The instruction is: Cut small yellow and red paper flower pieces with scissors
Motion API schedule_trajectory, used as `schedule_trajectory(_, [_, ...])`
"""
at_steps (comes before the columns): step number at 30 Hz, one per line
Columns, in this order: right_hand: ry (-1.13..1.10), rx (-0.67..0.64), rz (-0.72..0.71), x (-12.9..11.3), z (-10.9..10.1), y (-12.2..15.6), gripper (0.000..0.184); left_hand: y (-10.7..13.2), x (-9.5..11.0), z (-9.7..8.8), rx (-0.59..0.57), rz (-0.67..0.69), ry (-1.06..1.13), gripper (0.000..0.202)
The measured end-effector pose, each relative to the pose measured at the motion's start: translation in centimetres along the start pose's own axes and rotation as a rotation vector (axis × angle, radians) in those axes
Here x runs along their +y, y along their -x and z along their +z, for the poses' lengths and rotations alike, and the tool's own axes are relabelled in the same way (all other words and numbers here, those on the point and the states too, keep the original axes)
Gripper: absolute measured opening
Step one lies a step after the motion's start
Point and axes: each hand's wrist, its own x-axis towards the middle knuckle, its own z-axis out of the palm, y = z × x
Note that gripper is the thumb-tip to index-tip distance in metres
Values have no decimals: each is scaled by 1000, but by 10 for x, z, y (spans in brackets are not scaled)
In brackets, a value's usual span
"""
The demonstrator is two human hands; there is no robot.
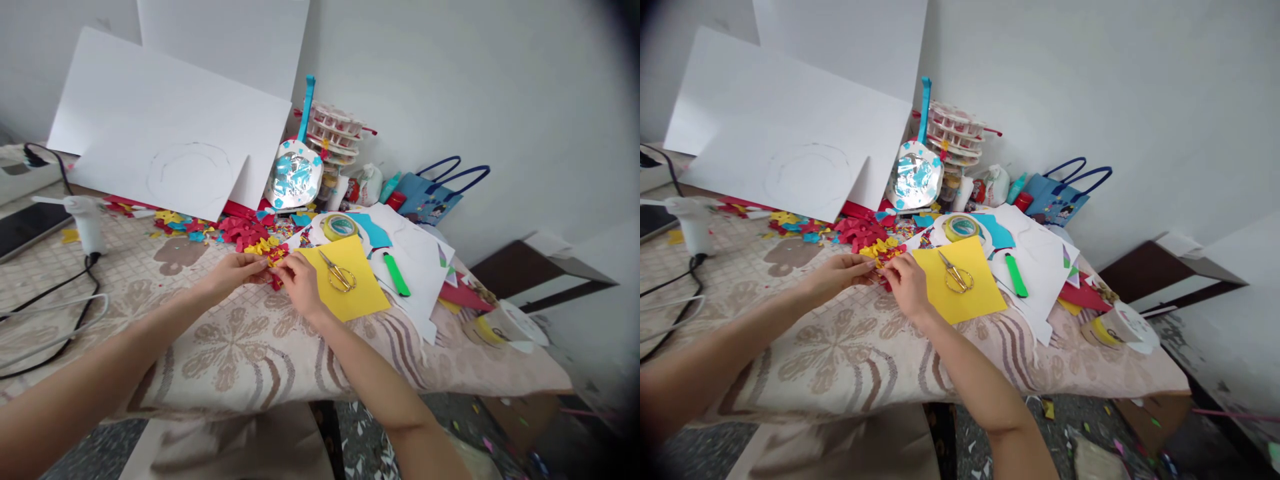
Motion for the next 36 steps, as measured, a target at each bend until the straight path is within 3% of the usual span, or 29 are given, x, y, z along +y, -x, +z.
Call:
schedule_trajectory(3, [-104,5,72,1,-1,-3,18,-1,-1,-3,-31,-17,33,25])
schedule_trajectory(9, [-606,-89,510,7,4,-6,25,-1,-2,-8,-118,4,-51,22])
schedule_trajectory(12, [-772,-159,601,10,5,-6,31,0,0,-11,-189,27,-102,22])
schedule_trajectory(15, [-809,-180,622,11,4,-7,36,1,2,-12,-218,33,-123,22])
schedule_trajectory(20, [-773,-157,652,5,-2,-9,47,1,4,-12,-156,16,-129,23])
schedule_trajectory(24, [-727,-199,573,3,-4,-8,35,1,5,-11,-139,19,-129,24])
schedule_trajectory(28, [-655,-147,519,4,-3,-7,30,2,7,-10,-125,4,-137,31])
schedule_trajectory(36, [-693,-204,543,6,0,-5,26,3,5,-6,-94,38,-189,24])
